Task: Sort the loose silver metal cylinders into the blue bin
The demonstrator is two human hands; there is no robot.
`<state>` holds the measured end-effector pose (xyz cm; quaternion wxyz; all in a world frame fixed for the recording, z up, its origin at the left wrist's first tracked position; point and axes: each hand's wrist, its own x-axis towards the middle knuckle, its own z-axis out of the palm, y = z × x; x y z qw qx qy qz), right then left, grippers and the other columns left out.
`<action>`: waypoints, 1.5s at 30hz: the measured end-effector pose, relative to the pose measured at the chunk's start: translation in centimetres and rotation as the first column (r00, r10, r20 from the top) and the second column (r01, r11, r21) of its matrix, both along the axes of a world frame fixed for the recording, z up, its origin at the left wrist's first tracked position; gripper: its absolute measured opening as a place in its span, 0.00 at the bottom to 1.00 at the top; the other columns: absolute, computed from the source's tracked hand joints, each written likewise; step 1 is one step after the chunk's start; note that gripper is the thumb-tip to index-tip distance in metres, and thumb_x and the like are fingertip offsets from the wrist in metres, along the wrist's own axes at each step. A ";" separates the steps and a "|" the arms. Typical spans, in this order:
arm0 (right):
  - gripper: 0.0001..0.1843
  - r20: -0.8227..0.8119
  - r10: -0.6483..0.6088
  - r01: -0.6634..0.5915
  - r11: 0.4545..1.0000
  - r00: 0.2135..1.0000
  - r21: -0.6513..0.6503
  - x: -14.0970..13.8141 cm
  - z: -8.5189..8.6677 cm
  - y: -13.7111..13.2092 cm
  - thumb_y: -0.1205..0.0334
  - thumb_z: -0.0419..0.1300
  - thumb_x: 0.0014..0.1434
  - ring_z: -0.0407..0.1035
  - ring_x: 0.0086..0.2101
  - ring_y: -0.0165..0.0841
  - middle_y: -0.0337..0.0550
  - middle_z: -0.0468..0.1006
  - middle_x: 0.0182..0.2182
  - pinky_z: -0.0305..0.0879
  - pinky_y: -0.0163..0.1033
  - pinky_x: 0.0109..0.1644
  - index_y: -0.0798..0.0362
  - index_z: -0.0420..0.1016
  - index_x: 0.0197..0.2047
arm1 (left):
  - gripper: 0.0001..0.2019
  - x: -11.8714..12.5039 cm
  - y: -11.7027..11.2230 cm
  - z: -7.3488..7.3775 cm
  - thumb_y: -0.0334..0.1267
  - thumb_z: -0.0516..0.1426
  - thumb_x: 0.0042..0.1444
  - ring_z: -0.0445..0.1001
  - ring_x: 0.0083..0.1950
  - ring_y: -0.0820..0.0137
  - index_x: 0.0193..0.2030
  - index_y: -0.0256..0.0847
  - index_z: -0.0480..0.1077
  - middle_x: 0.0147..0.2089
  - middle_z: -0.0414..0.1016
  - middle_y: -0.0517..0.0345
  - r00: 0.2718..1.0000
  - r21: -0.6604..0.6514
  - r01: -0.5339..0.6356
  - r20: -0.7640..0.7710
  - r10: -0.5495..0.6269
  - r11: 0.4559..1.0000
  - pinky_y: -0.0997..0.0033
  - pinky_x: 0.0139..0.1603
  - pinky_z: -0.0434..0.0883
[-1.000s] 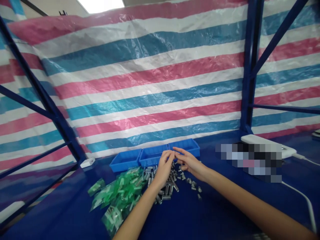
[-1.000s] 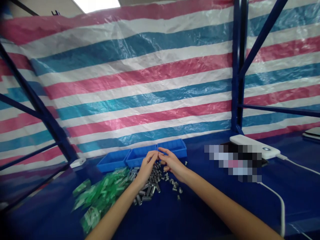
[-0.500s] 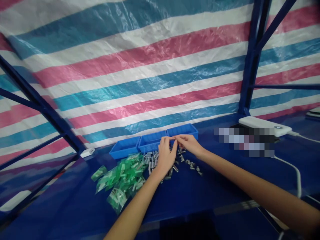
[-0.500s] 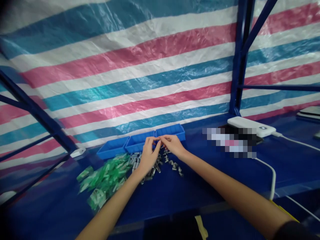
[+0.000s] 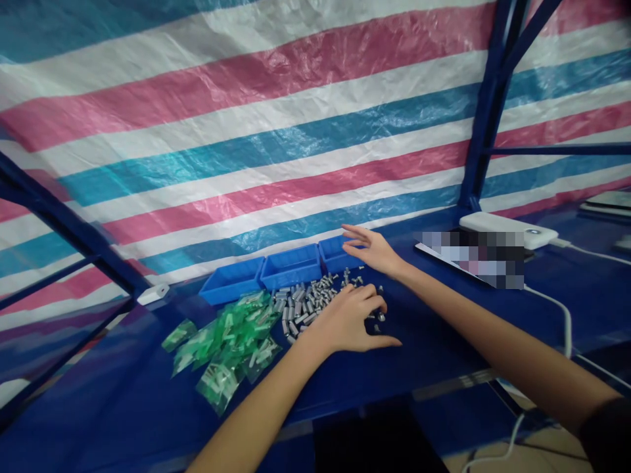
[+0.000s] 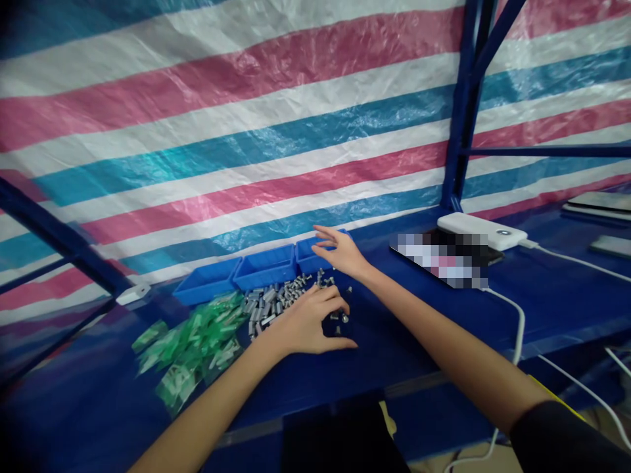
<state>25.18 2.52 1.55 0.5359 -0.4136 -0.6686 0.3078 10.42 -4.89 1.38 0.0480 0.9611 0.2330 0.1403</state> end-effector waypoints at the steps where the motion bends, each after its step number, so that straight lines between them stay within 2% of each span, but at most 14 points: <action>1: 0.23 0.116 -0.014 0.011 0.999 0.993 0.031 0.2 0.3 -0.3 0.60 0.60 0.53 0.72 0.41 0.33 0.46 0.74 0.48 0.69 0.37 0.42 0.50 0.69 0.53 | 0.22 -0.1 0.1 -0.1 0.58 0.56 0.47 0.68 0.38 0.69 0.38 0.41 0.68 0.38 0.68 0.58 1.000 0.011 -0.002 -0.012 0.002 1.000 0.68 0.44 0.60; 5: 0.12 0.617 -0.113 0.131 0.991 0.779 0.015 1.2 1.3 -1.5 0.51 0.63 0.49 0.72 0.37 0.40 0.42 0.80 0.33 0.66 0.44 0.43 0.48 0.80 0.33 | 0.13 -0.5 1.4 -0.6 0.47 0.51 0.58 0.68 0.42 0.68 0.39 0.41 0.69 0.38 0.68 0.57 0.997 0.062 -0.041 -0.064 0.045 0.997 0.67 0.45 0.60; 8: 0.15 0.768 -0.064 0.186 0.980 0.638 -0.073 2.5 1.8 -2.2 0.48 0.66 0.43 0.72 0.38 0.41 0.42 0.80 0.33 0.65 0.44 0.43 0.47 0.80 0.32 | 0.10 -0.9 2.4 -0.8 0.38 0.47 0.61 0.68 0.44 0.68 0.40 0.41 0.68 0.40 0.69 0.56 0.988 0.106 -0.098 -0.105 0.109 0.990 0.67 0.46 0.59; 10: 0.23 0.758 0.096 0.154 0.955 0.646 -0.252 3.5 2.1 -2.4 0.48 0.69 0.37 0.73 0.33 0.37 0.44 0.79 0.33 0.67 0.40 0.37 0.48 0.79 0.37 | 0.10 -1.0 2.8 -0.9 0.36 0.46 0.61 0.68 0.44 0.67 0.40 0.42 0.67 0.40 0.70 0.55 0.980 0.139 -0.150 -0.114 0.166 0.979 0.66 0.46 0.59; 13: 0.38 0.597 0.309 0.045 0.864 0.740 -0.502 4.6 2.1 -2.6 0.52 0.72 0.25 0.71 0.24 0.29 0.46 0.78 0.35 0.67 0.33 0.26 0.50 0.75 0.45 | 0.09 -1.2 3.0 -1.1 0.35 0.46 0.60 0.68 0.43 0.66 0.40 0.42 0.67 0.40 0.71 0.55 0.960 0.169 -0.247 -0.092 0.265 0.954 0.66 0.45 0.58; 16: 0.44 0.484 0.360 0.013 0.792 0.798 -0.610 4.4 1.7 -2.5 0.61 0.73 0.17 0.70 0.20 0.27 0.45 0.77 0.36 0.66 0.31 0.21 0.52 0.74 0.45 | 0.09 -1.1 2.9 -1.1 0.35 0.47 0.59 0.68 0.42 0.66 0.39 0.42 0.67 0.39 0.72 0.55 0.936 0.160 -0.336 -0.049 0.347 0.928 0.65 0.43 0.58; 18: 0.40 0.458 0.362 0.014 0.772 0.812 -0.635 3.5 1.2 -2.4 0.65 0.73 0.21 0.69 0.18 0.26 0.42 0.77 0.32 0.66 0.32 0.21 0.53 0.73 0.45 | 0.09 -1.0 2.8 -1.2 0.35 0.47 0.59 0.69 0.41 0.66 0.38 0.42 0.68 0.38 0.72 0.55 0.923 0.136 -0.378 -0.015 0.384 0.916 0.66 0.42 0.58; 23: 0.11 0.518 0.342 -0.097 0.892 0.784 -0.442 0.7 -0.1 -2.2 0.67 0.61 0.47 0.69 0.18 0.26 0.38 0.76 0.22 0.65 0.30 0.23 0.55 0.73 0.38 | 0.09 -0.8 2.6 -1.1 0.38 0.49 0.58 0.69 0.39 0.65 0.37 0.41 0.68 0.34 0.72 0.55 0.874 0.078 -0.486 0.057 0.483 0.870 0.65 0.41 0.57; 27: 0.08 0.721 0.130 -0.007 0.985 0.680 -0.170 -0.3 -0.6 -2.3 0.69 0.59 0.49 0.72 0.24 0.30 0.39 0.78 0.24 0.63 0.31 0.28 0.52 0.75 0.34 | 0.07 -0.7 2.7 -1.1 0.36 0.51 0.56 0.69 0.38 0.65 0.38 0.41 0.68 0.32 0.72 0.57 0.841 0.043 -0.537 0.102 0.531 0.842 0.65 0.40 0.58; 31: 0.04 0.797 -0.038 0.091 0.996 0.603 -0.021 -0.5 -0.6 -2.1 0.63 0.61 0.48 0.73 0.35 0.37 0.40 0.79 0.29 0.60 0.34 0.32 0.49 0.77 0.30 | 0.07 -0.7 3.2 -1.4 0.37 0.52 0.54 0.69 0.36 0.67 0.38 0.42 0.68 0.31 0.71 0.59 0.781 -0.105 -0.558 0.269 0.564 0.823 0.68 0.38 0.59; 34: 0.06 0.752 -0.080 0.118 0.993 0.654 0.002 -0.3 -0.5 -1.9 0.56 0.63 0.48 0.73 0.35 0.36 0.38 0.80 0.29 0.60 0.34 0.33 0.46 0.78 0.31 | 0.07 -0.9 3.8 -1.6 0.40 0.52 0.54 0.68 0.33 0.71 0.36 0.40 0.67 0.29 0.69 0.61 0.656 -0.295 -0.540 0.440 0.614 0.788 0.72 0.36 0.61; 39: 0.09 0.515 -0.168 0.141 0.986 0.840 0.091 -0.6 -0.1 -1.9 0.54 0.61 0.51 0.72 0.31 0.30 0.33 0.80 0.30 0.58 0.31 0.29 0.45 0.77 0.36 | 0.12 -1.3 4.4 -1.2 0.47 0.51 0.54 0.64 0.30 0.73 0.32 0.40 0.63 0.28 0.64 0.63 0.453 -0.521 -0.421 0.588 0.670 0.742 0.74 0.34 0.61; 42: 0.10 0.379 -0.113 0.079 0.992 0.919 0.103 -1.4 -0.2 -2.1 0.57 0.60 0.52 0.70 0.26 0.27 0.34 0.79 0.32 0.58 0.30 0.27 0.47 0.76 0.39 | 0.14 -1.4 4.5 -1.0 0.50 0.51 0.54 0.62 0.29 0.74 0.32 0.39 0.63 0.27 0.62 0.64 0.424 -0.597 -0.360 0.580 0.695 0.717 0.75 0.32 0.60; 45: 0.13 0.265 -0.015 -0.007 0.997 0.964 0.083 -2.1 -0.5 -2.3 0.61 0.60 0.50 0.69 0.24 0.26 0.37 0.79 0.30 0.60 0.30 0.27 0.50 0.74 0.42 | 0.16 -1.4 4.3 -0.7 0.50 0.50 0.56 0.60 0.28 0.74 0.27 0.39 0.62 0.24 0.60 0.65 0.461 -0.587 -0.353 0.569 0.681 0.729 0.76 0.31 0.57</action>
